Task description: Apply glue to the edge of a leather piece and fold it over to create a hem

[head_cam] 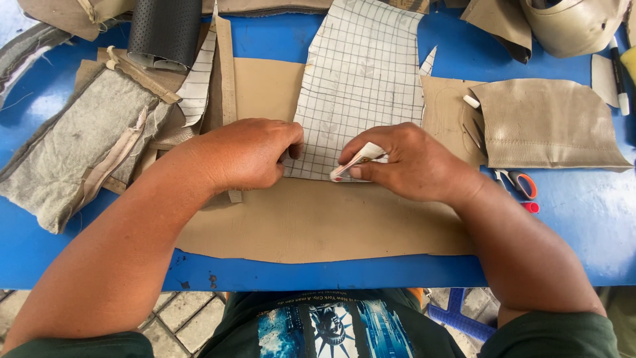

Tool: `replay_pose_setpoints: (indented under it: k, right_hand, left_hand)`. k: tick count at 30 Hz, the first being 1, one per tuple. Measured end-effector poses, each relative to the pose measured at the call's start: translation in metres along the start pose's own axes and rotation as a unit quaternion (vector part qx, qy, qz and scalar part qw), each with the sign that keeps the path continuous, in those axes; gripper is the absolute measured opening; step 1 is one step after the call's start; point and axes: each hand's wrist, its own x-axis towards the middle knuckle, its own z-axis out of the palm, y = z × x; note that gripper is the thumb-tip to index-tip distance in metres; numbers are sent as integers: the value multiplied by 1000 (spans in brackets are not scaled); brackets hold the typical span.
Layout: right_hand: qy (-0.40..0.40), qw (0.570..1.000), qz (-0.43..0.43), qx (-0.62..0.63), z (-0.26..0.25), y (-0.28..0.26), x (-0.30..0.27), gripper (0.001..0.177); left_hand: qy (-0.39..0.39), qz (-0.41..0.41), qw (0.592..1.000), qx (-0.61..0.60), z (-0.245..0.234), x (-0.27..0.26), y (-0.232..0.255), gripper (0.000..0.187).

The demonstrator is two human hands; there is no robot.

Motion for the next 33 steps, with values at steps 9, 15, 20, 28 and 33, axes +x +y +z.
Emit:
replay_pose_setpoints:
  k: [9, 15, 20, 28, 33]
  right_hand:
    - [-67, 990, 118, -41, -37, -4, -9, 19]
    - [-87, 979, 175, -62, -49, -6, -13, 20]
    - [-75, 964, 254, -26, -55, 10, -6, 26]
    - [-47, 952, 301, -23, -68, 10, -7, 29]
    - [-134, 890, 362, -243, -72, 7, -9, 42]
  left_hand:
    - [0, -7, 1000, 1, 1, 1, 0, 27]
    - [-13, -15, 1000, -6, -4, 2, 2, 26]
    - [-15, -21, 1000, 1, -2, 3, 1, 24]
    - [-12, -17, 1000, 4, 3, 7, -4, 23]
    - [-12, -51, 998, 44, 8, 10, 0, 33]
